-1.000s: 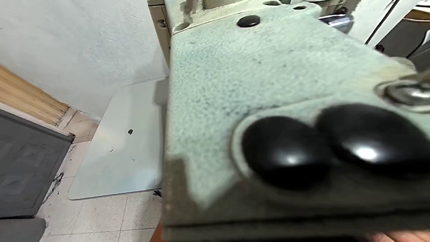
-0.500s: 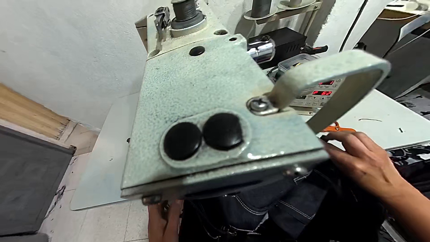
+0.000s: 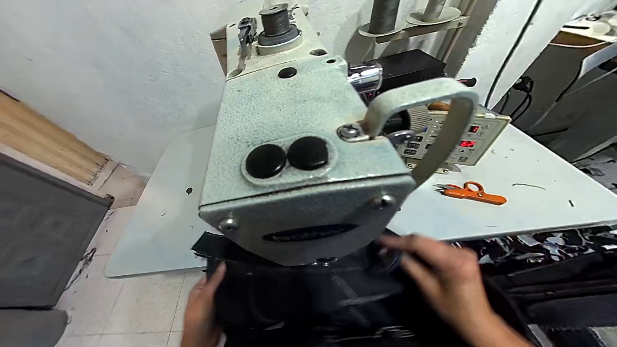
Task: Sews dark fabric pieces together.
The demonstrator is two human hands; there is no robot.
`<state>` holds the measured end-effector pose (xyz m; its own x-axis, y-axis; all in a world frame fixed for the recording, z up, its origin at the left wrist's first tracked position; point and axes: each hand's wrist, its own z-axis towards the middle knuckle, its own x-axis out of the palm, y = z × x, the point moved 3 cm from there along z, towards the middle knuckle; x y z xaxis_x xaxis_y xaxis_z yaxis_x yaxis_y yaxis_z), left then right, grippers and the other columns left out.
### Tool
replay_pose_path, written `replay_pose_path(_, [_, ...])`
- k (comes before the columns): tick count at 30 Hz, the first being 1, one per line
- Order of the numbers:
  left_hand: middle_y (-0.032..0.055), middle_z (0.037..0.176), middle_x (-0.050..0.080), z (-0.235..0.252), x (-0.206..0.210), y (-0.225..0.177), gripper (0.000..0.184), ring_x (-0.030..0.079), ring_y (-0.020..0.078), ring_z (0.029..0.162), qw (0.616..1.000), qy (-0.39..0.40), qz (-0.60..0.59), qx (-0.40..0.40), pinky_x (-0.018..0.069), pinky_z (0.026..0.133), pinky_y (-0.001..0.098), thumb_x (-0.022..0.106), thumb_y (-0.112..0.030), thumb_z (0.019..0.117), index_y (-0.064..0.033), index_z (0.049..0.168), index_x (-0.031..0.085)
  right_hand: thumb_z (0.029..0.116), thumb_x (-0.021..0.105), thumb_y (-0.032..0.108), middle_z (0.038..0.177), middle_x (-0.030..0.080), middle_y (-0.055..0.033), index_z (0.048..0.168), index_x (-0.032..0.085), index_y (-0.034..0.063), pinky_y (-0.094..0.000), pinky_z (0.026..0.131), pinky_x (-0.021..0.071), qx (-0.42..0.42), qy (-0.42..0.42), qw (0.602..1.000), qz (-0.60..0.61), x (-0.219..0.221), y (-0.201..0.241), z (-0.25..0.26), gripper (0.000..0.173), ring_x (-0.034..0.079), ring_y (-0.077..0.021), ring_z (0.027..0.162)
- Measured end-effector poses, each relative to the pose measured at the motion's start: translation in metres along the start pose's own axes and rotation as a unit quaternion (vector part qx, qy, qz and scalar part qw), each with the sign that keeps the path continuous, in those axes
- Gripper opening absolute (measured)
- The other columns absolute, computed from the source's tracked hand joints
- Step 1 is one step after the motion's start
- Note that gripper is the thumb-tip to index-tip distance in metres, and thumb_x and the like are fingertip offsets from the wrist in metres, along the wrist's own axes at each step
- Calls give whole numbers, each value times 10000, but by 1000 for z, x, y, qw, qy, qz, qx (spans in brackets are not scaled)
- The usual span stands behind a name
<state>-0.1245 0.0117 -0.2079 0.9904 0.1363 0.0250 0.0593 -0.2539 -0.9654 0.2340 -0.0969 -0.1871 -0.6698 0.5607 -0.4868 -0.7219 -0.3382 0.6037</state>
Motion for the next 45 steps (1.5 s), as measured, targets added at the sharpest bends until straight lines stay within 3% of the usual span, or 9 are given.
replay_pose_path(2, [101,933,734,21,-43,6,276,726,162,826,979,-53,183,64,618,764,377,598,-167,1006,34,1193,626,1048,556,185,1001,768,-32,1057,732,92,-201,892,574,-44,27,996,73,28,39,-7,199,719,-54,974])
replay_pose_path(6, [414,1335,532,3,-17,-28,658,520,631,1215,798,-35,487,353,395,963,782,714,-252,897,166,1363,510,1039,573,180,1000,772,-44,1056,738,83,-164,889,556,-22,51,993,99,39,50,-5,192,713,-33,975])
replay_pose_path(8, [296,1320,619,-11,29,-34,565,570,520,1250,760,66,502,408,422,1019,717,553,-443,1000,29,1293,654,1036,575,169,1004,773,-53,1072,746,72,-164,885,552,-12,79,992,98,34,51,0,200,712,-36,968])
replay_pose_path(13, [6,933,738,-20,88,-41,212,683,13,937,845,270,290,358,552,886,221,687,-270,943,-69,954,753,1012,609,168,989,772,-30,1119,645,18,-202,833,585,88,173,971,141,34,64,11,187,723,-16,909])
replay_pose_path(18, [86,1057,702,-32,84,-37,260,680,188,1044,821,173,329,434,570,904,356,760,-337,883,-103,994,734,954,681,290,896,741,20,947,774,177,-192,865,476,31,142,989,39,35,59,16,147,635,-38,934])
replay_pose_path(21, [95,1013,689,-51,75,-38,296,669,141,886,806,73,337,481,562,765,242,745,-346,894,-81,1021,710,933,690,351,940,695,16,909,751,258,-160,927,455,-7,109,994,-6,42,54,17,114,612,-32,1023])
replay_pose_path(25, [52,798,704,-76,71,-38,295,639,74,535,910,293,190,222,554,477,242,571,-155,1033,32,1259,604,946,685,315,923,722,19,942,749,204,-116,896,469,-21,102,994,10,48,51,17,128,635,6,986])
replay_pose_path(35, [106,875,767,-99,94,-11,160,776,178,778,953,301,-35,22,662,738,342,612,-80,1011,41,936,686,962,665,222,882,718,-9,918,731,152,-140,855,480,-55,53,997,-24,53,60,10,106,644,-61,934])
replay_pose_path(45, [97,876,760,-102,94,-3,173,782,239,793,952,298,-69,20,664,762,399,583,59,982,-21,1077,463,994,503,-5,1104,737,-75,1175,734,141,-267,882,522,-165,158,956,-184,42,73,0,327,668,-213,1037])
